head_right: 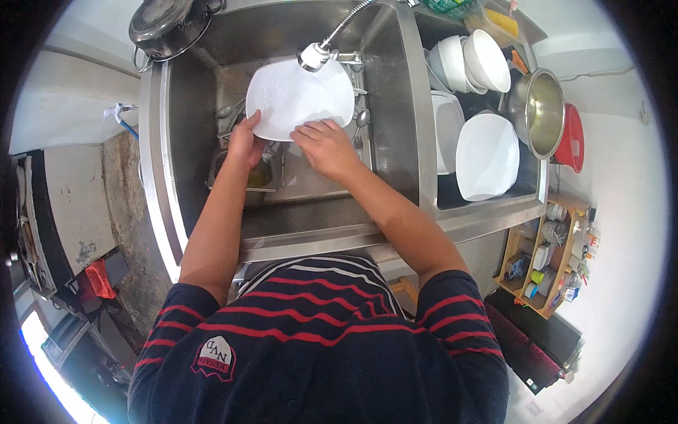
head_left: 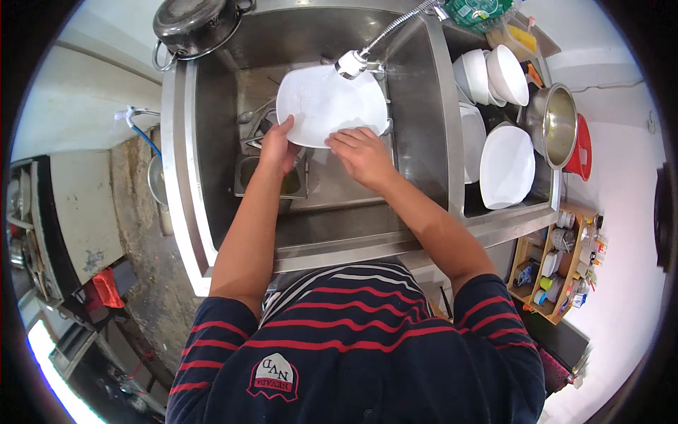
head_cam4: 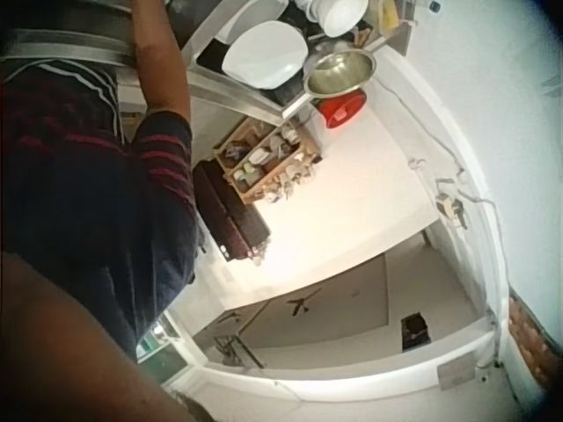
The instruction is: Washing various dishes, bowls, and containers in a large stainless steel sink.
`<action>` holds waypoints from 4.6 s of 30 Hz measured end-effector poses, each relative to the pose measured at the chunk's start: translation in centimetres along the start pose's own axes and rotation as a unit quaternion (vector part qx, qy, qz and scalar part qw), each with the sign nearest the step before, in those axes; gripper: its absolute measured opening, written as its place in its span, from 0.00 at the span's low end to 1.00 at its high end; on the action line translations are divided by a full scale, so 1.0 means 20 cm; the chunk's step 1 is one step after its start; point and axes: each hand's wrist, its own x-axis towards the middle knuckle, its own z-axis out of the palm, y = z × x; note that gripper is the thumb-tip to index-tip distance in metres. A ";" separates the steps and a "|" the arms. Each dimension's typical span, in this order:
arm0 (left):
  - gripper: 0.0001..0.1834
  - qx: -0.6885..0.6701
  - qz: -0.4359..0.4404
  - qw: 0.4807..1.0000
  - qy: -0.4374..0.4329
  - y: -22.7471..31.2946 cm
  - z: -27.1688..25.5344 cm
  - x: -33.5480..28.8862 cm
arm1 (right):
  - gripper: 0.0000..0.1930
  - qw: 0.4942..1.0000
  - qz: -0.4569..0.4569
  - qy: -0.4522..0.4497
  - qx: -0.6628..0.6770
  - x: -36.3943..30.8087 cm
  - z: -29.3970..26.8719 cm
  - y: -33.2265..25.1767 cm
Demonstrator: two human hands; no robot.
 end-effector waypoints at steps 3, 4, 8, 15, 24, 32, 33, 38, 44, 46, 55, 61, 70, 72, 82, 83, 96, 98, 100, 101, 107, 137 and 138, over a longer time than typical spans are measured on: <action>0.19 0.011 -0.060 0.998 -0.028 -0.05 -0.04 0.01 | 0.10 0.999 0.001 0.018 -0.032 0.04 -0.06 -0.01; 0.19 0.029 -0.089 0.995 -0.044 -0.05 -0.01 -0.01 | 0.09 0.999 0.015 0.000 -0.028 0.04 -0.08 -0.01; 0.18 -0.021 -0.080 0.995 -0.049 -0.09 0.10 -0.02 | 0.10 0.999 -0.035 -0.002 -0.011 0.08 -0.15 -0.04; 0.27 0.039 -0.152 0.983 -0.094 -0.09 0.04 0.04 | 0.09 0.999 -0.012 -0.021 -0.024 0.05 -0.10 0.13; 0.26 0.373 0.043 0.920 -0.116 -0.01 0.07 0.18 | 0.18 0.827 0.406 0.024 0.389 0.14 0.03 0.73; 0.12 0.108 0.049 0.992 -0.037 -0.07 0.06 0.23 | 0.15 0.981 0.186 0.058 0.009 0.34 0.37 0.34; 0.12 0.110 0.048 0.992 -0.040 -0.06 0.05 0.23 | 0.20 0.985 0.133 0.109 -0.020 0.33 0.40 0.24; 0.10 0.015 0.122 0.992 0.023 0.06 -0.02 0.11 | 0.28 0.993 0.094 0.015 0.074 0.26 0.31 -0.06; 0.11 0.004 0.130 0.990 0.048 0.09 -0.03 -0.08 | 0.31 0.987 0.091 -0.006 0.135 0.13 0.25 0.00; 0.12 -0.005 0.092 0.992 0.083 0.09 -0.01 -0.14 | 0.32 0.988 0.142 0.012 0.061 0.09 0.26 0.05; 0.11 0.040 0.090 0.995 0.010 0.00 -0.03 -0.12 | 0.31 0.986 0.133 0.037 0.090 0.29 0.31 0.03; 0.11 0.143 0.082 0.985 -0.044 0.02 -0.04 -0.09 | 0.27 0.937 0.348 0.029 0.009 0.34 0.29 0.22; 0.10 0.161 0.083 0.982 -0.050 -0.01 -0.04 -0.03 | 0.28 0.982 0.189 0.001 0.023 0.25 0.32 0.31; 0.11 0.144 0.098 0.984 -0.039 -0.01 -0.05 -0.01 | 0.28 0.945 0.324 0.036 0.019 0.19 0.35 0.38; 0.18 0.020 0.032 0.999 -0.001 0.04 -0.01 -0.01 | 0.31 0.976 0.218 0.013 0.017 -0.11 0.04 0.14; 0.20 0.023 0.010 1.000 0.001 0.06 0.01 -0.05 | 0.30 0.986 0.166 -0.001 -0.016 -0.11 0.01 0.11; 0.23 0.088 -0.031 0.980 -0.173 0.15 -0.01 -0.21 | 0.13 0.967 0.168 0.192 0.027 -0.33 -0.27 0.01; 0.22 0.105 -0.021 0.986 -0.126 0.16 -0.01 -0.20 | 0.11 0.931 0.300 0.177 0.109 -0.41 -0.44 -0.09; 0.21 0.135 -0.005 0.989 -0.055 0.16 -0.04 -0.17 | 0.12 0.829 0.483 0.197 0.200 -0.52 -0.54 -0.14; 0.21 0.134 -0.006 0.989 -0.055 0.17 -0.04 -0.16 | 0.13 0.780 0.539 0.234 0.213 -0.59 -0.55 -0.13; 0.18 0.158 -0.011 0.987 -0.036 0.16 -0.08 -0.11 | 0.16 0.508 0.537 0.516 0.432 -0.88 -0.72 -0.10; 0.17 0.611 0.195 0.758 0.116 0.29 -0.47 0.00 | 0.15 0.632 0.588 0.420 0.280 -1.00 -0.71 0.02; 0.22 0.687 0.130 0.703 0.129 0.29 -0.47 0.00 | 0.14 0.636 0.591 0.418 0.267 -0.96 -0.69 -0.01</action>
